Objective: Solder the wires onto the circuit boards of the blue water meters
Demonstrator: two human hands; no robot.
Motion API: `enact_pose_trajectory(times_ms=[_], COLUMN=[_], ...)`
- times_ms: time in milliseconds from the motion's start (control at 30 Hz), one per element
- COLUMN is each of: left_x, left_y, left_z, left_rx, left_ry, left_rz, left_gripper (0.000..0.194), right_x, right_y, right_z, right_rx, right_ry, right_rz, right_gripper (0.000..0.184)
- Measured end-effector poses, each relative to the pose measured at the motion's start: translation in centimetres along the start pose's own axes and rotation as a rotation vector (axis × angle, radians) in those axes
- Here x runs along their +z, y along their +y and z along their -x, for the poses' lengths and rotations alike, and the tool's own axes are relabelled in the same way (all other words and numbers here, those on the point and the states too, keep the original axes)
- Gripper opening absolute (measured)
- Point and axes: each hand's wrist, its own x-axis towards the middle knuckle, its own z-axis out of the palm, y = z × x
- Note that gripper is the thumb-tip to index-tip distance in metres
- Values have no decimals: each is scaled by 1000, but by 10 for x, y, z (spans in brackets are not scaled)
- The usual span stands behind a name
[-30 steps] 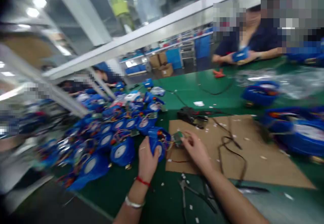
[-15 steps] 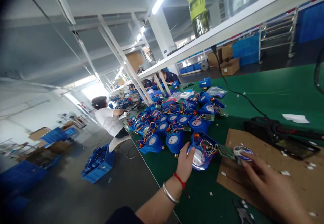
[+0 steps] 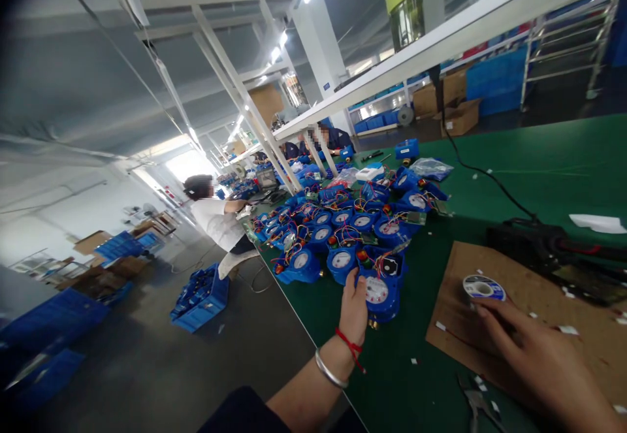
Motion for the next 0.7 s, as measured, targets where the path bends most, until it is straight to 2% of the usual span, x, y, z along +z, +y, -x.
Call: enact_pose_trajectory(times_ms=[167, 267, 367, 433, 500, 600, 667, 700], left_x=[6, 4, -16, -44, -84, -160, -212, -235], left_y=[-3, 1, 6, 4, -4, -27, -44, -52], left_z=[1, 4, 14, 22, 22, -1, -31, -48], left_rx=[20, 32, 105, 185, 239, 213, 110, 76], left_ry=[57, 67, 36, -1, 38, 278, 492, 553], left_rz=[75, 75, 48, 38, 27, 26, 98, 114], left_gripper=[45, 41, 40, 39, 34, 31, 31, 31], right_x=[3, 21, 49, 67, 83, 98, 106, 110], right_y=[-35, -67, -99, -117, -129, -138, -137, -133], right_z=[8, 10, 10, 12, 14, 19, 21, 21], right_rx=[-195, -317, -372, -335, -283, -211, -166, -152], right_ry=[-59, -122, -33, 40, 73, 110, 137, 149], right_rz=[-9, -25, -27, -39, -71, -107, -128, -142], right_gripper=[47, 49, 66, 76, 82, 90, 92, 92])
